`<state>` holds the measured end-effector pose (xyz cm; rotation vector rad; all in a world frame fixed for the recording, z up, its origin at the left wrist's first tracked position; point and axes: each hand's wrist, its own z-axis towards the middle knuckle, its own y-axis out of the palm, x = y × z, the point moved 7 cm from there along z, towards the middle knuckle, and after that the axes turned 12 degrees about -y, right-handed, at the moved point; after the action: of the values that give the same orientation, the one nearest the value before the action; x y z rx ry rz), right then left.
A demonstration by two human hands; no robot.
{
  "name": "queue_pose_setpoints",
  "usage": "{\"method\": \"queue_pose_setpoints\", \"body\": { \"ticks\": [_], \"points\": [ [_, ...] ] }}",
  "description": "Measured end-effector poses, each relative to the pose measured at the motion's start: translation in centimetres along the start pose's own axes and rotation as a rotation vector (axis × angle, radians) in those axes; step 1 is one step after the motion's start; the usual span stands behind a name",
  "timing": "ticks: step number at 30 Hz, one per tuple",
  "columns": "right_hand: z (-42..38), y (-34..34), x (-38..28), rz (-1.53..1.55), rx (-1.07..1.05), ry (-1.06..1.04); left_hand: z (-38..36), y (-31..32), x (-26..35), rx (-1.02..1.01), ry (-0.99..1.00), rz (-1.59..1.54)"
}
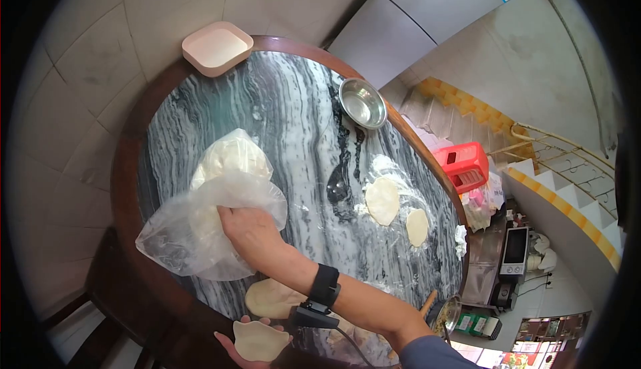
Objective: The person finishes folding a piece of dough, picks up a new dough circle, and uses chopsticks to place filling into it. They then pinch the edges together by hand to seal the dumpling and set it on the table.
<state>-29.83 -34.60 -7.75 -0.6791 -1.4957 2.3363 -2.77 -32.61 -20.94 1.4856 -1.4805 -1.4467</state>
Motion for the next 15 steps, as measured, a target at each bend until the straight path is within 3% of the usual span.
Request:
{"method": "queue_pose_setpoints", "body": {
  "ticks": [2, 9, 12, 14, 15],
  "points": [
    [-0.9, 2.5, 0.7, 0.103, -0.314, 0.091, -0.2, -0.1, 0.1, -0.002, 0.001, -0.005],
    [-1.4, 2.9, 1.5, 0.050, -0.369, 0.160, 0.2, 0.8, 0.1, -0.036, -0.023, 0.021],
    [-0.9, 0.9, 1.7, 0.032, -0.196, 0.176, 0.1, 0.5, 0.4, -0.035, -0.010, 0.034],
    [-0.9, -1.5, 3.3, 0.438, 0.139, 0.498, 0.1, 0.8, 0.2, -0.021, -0.024, 0.050],
    [-0.8, -2.3, 3.5, 0.433, 0.149, 0.510, 0.5, 1.6, 0.1, -0.064, -0.025, 0.059]
  ]
}}
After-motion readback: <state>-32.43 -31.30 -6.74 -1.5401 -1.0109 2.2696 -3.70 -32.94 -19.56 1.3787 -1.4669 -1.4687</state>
